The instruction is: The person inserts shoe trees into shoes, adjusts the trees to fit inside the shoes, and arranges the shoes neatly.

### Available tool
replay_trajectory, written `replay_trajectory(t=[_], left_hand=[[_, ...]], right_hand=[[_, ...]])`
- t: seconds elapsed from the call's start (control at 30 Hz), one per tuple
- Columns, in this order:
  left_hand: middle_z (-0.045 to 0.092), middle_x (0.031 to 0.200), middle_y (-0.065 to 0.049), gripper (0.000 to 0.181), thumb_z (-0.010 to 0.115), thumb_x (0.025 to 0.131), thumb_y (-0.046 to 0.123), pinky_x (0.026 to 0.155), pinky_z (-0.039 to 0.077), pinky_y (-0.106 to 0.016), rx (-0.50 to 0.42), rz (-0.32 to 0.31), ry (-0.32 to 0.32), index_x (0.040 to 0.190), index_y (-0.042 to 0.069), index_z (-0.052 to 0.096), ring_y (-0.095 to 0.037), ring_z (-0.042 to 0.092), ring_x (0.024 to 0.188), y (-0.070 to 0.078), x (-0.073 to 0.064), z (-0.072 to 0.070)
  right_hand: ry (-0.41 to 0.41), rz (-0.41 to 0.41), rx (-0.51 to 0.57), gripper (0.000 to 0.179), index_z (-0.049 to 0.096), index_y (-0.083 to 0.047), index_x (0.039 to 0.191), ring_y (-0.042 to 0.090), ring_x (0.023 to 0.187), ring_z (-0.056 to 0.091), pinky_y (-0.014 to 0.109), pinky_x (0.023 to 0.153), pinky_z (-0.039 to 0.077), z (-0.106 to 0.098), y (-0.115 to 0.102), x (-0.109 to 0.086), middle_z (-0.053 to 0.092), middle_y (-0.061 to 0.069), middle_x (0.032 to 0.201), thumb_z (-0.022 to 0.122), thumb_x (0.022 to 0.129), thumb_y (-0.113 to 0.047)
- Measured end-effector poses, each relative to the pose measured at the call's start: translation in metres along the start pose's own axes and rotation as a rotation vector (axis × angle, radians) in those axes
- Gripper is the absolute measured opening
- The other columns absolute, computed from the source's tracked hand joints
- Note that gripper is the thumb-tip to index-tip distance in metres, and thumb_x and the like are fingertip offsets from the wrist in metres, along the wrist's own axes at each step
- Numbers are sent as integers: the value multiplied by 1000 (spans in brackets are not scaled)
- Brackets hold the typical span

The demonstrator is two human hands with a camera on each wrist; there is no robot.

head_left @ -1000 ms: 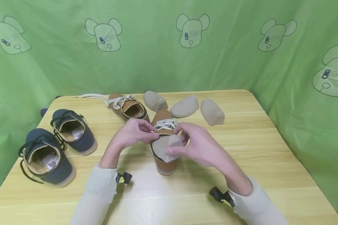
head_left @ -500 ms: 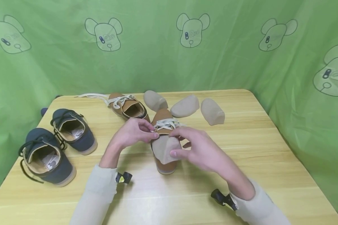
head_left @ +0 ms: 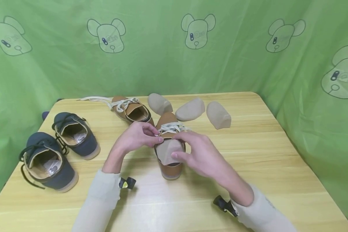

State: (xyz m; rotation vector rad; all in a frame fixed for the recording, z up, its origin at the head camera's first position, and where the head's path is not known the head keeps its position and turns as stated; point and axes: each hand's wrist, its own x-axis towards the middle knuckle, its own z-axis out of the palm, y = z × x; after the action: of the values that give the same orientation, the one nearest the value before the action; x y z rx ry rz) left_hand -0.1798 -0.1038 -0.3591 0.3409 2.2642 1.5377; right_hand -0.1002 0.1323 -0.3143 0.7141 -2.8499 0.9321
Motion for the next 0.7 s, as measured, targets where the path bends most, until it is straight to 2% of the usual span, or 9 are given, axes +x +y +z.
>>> replay_trajectory(t=[0.23,0.5,0.7], left_hand=[[77,95,-10,33,86,82,24,76,62,-36,9,2,0,104,4,72,-23,75,77,-1,0,0],[77,97,-11,34,86,82,25,78,62,-38,14,-6,2,105,4,70,-25,75,78,1,0,-1],[77,97,-10,35,85,83,26,78,61,-37,31,-3,6,105,4,70,-24,75,77,3,-1,-1]], right_hand=[[43,23,-54,43,68,-14,121,26,113,67,47,96,54,12,5,6,70,6,121,85,83,-26],[65,18,-64,45,68,-10,124,28,117,66,48,100,53,18,8,9,70,9,124,84,85,-26],[59,33,-63,44,67,-11,124,28,109,66,47,95,55,20,9,10,68,9,120,83,85,-26]])
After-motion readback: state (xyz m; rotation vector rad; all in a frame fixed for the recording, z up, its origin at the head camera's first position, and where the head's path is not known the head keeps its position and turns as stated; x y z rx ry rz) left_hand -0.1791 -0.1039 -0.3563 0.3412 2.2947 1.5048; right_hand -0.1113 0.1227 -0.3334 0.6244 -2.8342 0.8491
